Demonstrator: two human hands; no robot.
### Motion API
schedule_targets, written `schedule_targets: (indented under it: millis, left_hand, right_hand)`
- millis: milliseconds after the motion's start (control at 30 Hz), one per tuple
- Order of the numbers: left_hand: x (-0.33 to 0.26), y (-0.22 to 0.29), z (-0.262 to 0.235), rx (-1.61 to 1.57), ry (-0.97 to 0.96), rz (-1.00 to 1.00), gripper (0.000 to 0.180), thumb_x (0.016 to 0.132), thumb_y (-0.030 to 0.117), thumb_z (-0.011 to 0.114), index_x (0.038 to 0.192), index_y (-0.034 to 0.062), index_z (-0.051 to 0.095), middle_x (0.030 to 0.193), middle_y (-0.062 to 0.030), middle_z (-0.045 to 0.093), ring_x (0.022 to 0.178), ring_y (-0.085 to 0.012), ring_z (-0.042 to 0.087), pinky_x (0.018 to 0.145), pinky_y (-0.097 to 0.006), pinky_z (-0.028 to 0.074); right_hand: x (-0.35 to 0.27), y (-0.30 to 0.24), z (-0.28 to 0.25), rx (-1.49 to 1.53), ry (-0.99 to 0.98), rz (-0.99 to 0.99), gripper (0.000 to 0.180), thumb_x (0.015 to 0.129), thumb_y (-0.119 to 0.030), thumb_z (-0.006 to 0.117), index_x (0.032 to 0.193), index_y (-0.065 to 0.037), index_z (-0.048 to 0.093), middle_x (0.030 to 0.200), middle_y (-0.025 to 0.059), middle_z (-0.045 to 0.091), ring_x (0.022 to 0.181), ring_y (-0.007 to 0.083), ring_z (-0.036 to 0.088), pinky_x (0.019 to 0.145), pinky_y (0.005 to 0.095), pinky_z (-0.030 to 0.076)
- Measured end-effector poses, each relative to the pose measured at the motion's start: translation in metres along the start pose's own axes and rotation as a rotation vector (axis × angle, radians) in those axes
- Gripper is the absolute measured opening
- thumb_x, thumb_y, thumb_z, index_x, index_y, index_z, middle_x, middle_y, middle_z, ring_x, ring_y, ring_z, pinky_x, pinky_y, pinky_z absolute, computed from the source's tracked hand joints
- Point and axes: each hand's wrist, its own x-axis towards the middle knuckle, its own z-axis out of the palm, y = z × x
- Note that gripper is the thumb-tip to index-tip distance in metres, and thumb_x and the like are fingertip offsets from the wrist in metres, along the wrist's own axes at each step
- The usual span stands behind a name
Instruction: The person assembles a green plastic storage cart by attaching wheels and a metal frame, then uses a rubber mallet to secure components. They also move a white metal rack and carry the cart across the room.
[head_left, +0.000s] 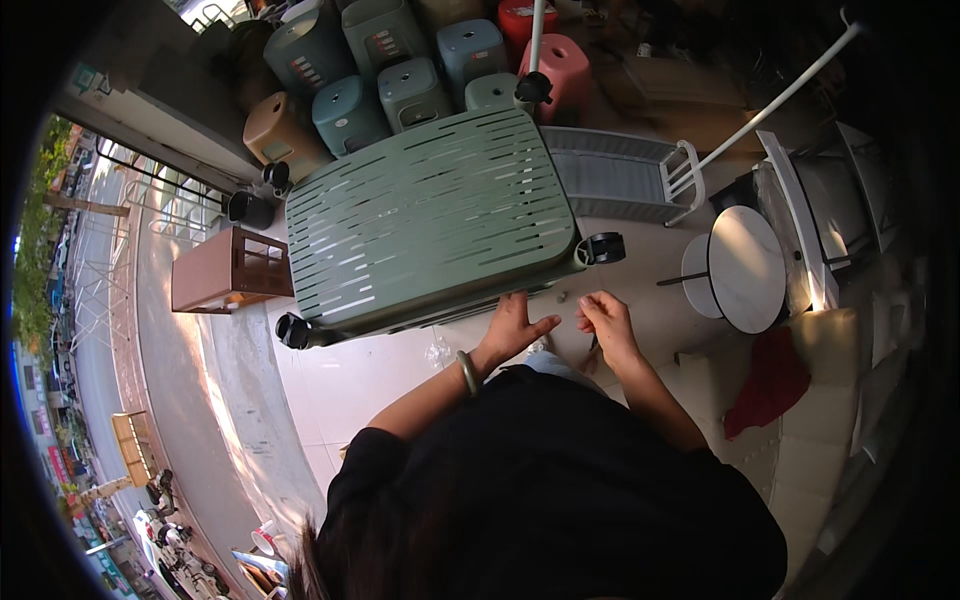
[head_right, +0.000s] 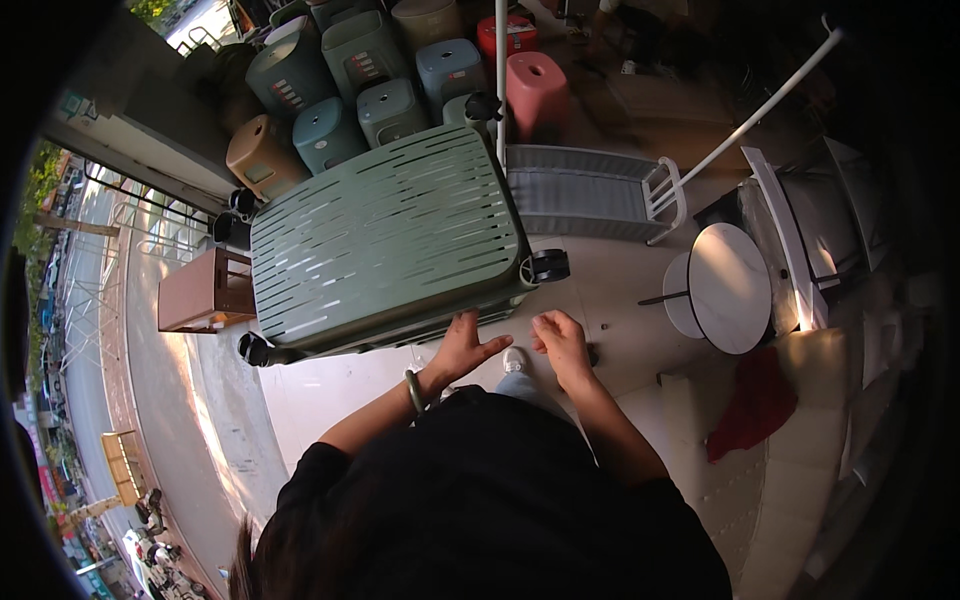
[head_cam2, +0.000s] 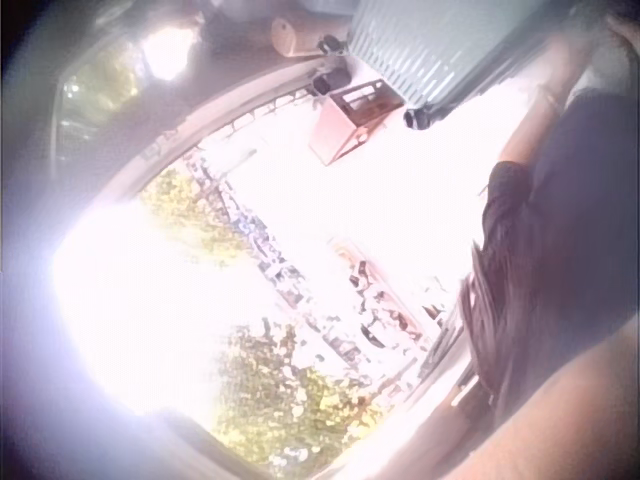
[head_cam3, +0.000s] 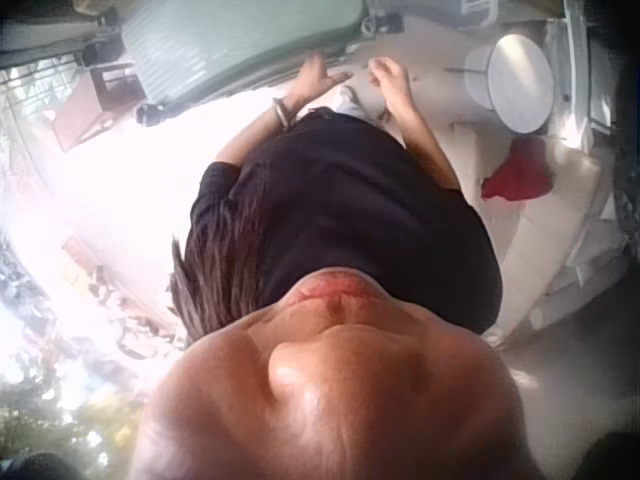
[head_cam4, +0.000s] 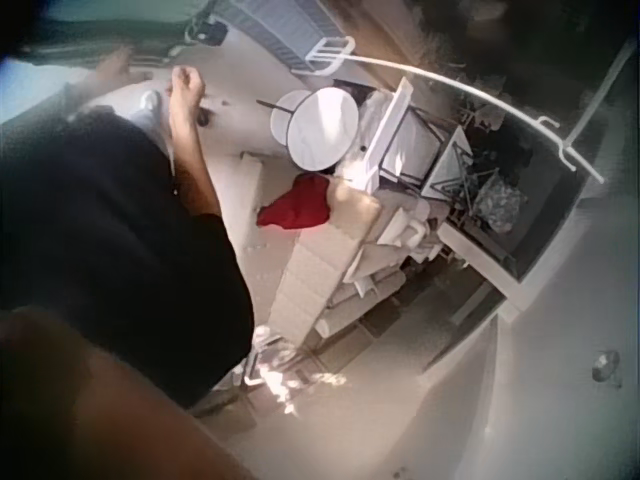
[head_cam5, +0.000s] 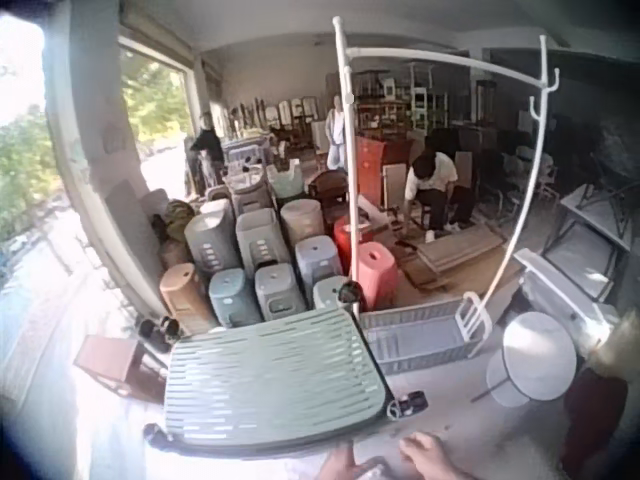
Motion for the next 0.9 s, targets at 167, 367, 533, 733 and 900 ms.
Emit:
schedule_targets:
  millis: [167,367,533,733,900]
  left_hand:
    - [0.081,0.011,0.051,-0.177,-0.185,-0.112,0.058,0.085,0.039,0.068,0.125,0.0,0.053,0.121,-0.0174,0.057,0.111,-0.0291,0.053,0.098,-0.038,0.04]
    - [0.117,0.02,0.018,-0.43,0.11,-0.157,0.03,0.092,0.034,0.064,0.091,0.0048,0.057,0.091,-0.0012,0.057,0.085,-0.0165,0.052,0.08,-0.035,0.044]
    - [0.134,0.048,-0.173,-0.994,0.482,0.092,0.04,0.095,0.031,0.054,0.061,0.0136,0.045,0.054,-0.0001,0.04,0.051,-0.0138,0.036,0.059,-0.033,0.035]
    - [0.031,0.087,-0.334,-1.422,0.588,0.179,0.05,0.093,0.04,0.058,0.056,0.0173,0.033,0.051,0.0046,0.025,0.048,-0.0102,0.027,0.059,-0.027,0.037]
    - [-0.047,0.036,-0.396,-1.752,0.331,0.322,0.046,0.087,0.028,0.067,0.056,0.017,0.034,0.05,0.0048,0.031,0.047,-0.0094,0.033,0.061,-0.027,0.038]
  right_hand:
    - [-0.002,0.009,-0.034,-0.001,-0.009,0.03,0.018,0.096,-0.018,0.056,0.095,-0.001,0.058,0.08,0.0033,0.062,0.064,0.0075,0.055,0.061,0.0219,0.046]
    - [-0.015,0.034,-0.077,-0.051,0.004,0.085,0.019,0.097,-0.02,0.054,0.093,-0.003,0.059,0.078,0.0025,0.06,0.063,0.0079,0.054,0.058,0.0225,0.045]
    - [-0.003,0.064,-0.095,-0.04,0.015,0.17,0.027,0.097,-0.031,0.055,0.096,-0.004,0.058,0.077,0.0024,0.059,0.063,0.0088,0.055,0.057,0.0234,0.045]
    - [0.027,0.077,-0.09,0.85,0.493,0.619,0.067,0.086,-0.06,0.059,0.111,0.002,0.056,0.084,0.0076,0.061,0.076,0.0167,0.057,0.07,0.0269,0.052]
    - [0.032,0.015,-0.121,1.595,0.433,-0.024,0.039,0.086,-0.045,0.065,0.077,-0.008,0.056,0.066,0.0008,0.053,0.062,0.0141,0.052,0.063,0.0287,0.048]
